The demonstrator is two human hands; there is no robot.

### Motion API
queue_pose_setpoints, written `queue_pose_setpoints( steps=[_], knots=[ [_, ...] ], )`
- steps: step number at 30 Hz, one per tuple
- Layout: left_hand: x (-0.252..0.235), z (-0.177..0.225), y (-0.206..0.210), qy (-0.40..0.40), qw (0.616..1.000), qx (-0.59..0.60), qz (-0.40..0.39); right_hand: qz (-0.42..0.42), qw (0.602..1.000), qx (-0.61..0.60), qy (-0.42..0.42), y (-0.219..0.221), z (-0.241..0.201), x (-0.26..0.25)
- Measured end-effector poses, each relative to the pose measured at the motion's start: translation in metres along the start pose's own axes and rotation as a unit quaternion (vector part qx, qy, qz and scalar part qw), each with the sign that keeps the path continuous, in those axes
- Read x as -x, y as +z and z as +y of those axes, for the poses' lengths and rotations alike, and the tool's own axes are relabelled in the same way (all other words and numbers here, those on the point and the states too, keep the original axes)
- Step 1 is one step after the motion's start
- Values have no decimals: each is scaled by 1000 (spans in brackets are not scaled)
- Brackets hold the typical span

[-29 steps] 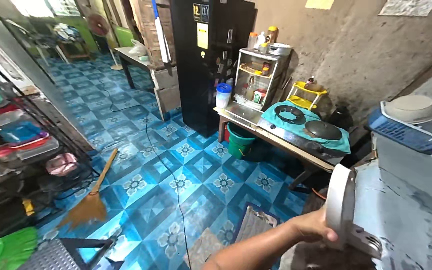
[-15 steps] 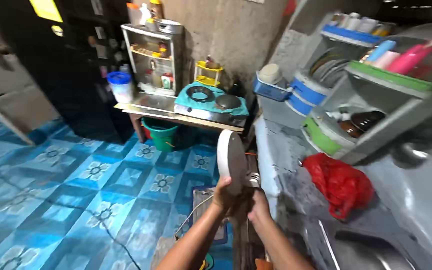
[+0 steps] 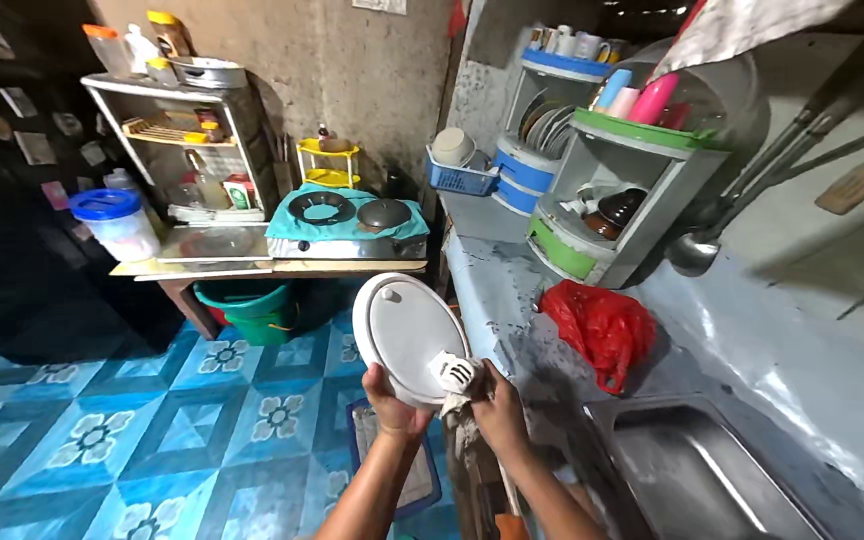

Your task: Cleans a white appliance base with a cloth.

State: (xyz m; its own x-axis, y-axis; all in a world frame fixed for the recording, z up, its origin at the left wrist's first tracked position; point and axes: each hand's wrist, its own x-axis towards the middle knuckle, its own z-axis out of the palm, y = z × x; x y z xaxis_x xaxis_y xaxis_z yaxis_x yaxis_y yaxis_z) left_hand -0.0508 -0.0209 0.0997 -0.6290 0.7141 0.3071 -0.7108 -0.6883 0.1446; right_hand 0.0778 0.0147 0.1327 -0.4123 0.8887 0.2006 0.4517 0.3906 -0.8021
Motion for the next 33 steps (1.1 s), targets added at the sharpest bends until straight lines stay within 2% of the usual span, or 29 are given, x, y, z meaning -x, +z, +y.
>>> queue_pose_setpoints(
  steps=[3, 5, 8, 10, 13, 16, 19, 20, 22, 28, 33],
  knots=[
    [-1, -6, 0, -16, 998, -12, -54, -18, 998, 52, 36, -14, -2, -8],
    [-1, -8, 2, -29, 998, -6, -64, -32, 996, 65, 44, -21, -2, -12],
    [-1, -12, 2, -37, 996, -27, -81, -72, 991, 51, 101, -30, -1, -23],
    [-2, -15, 3, -33, 997, -40, -60, -86, 990, 30, 109, -32, 3, -24],
    [-9, -20, 6, -9, 1000, -21, 14, -106, 993, 16, 47, -31, 7, -18],
    [-14, -22, 3, -19, 998, -15, 65, -73, 996, 23, 35, -23, 17, -13],
    [-2, -14, 13, -109, 971, -184, 111, -49, 995, 40, 73, -20, 23, -13],
    [4, -15, 14, -124, 956, -238, 120, -45, 995, 50, 79, -20, 23, -14],
    [11, -20, 15, -123, 942, -271, 154, -48, 993, 74, 84, -22, 20, -14],
    [17, -9, 19, -153, 950, -249, 110, 2, 997, 72, 20, -36, 21, -16],
    [38, 0, 21, -233, 926, -283, 92, 67, 993, 81, -52, -52, 12, -26]
  ],
)
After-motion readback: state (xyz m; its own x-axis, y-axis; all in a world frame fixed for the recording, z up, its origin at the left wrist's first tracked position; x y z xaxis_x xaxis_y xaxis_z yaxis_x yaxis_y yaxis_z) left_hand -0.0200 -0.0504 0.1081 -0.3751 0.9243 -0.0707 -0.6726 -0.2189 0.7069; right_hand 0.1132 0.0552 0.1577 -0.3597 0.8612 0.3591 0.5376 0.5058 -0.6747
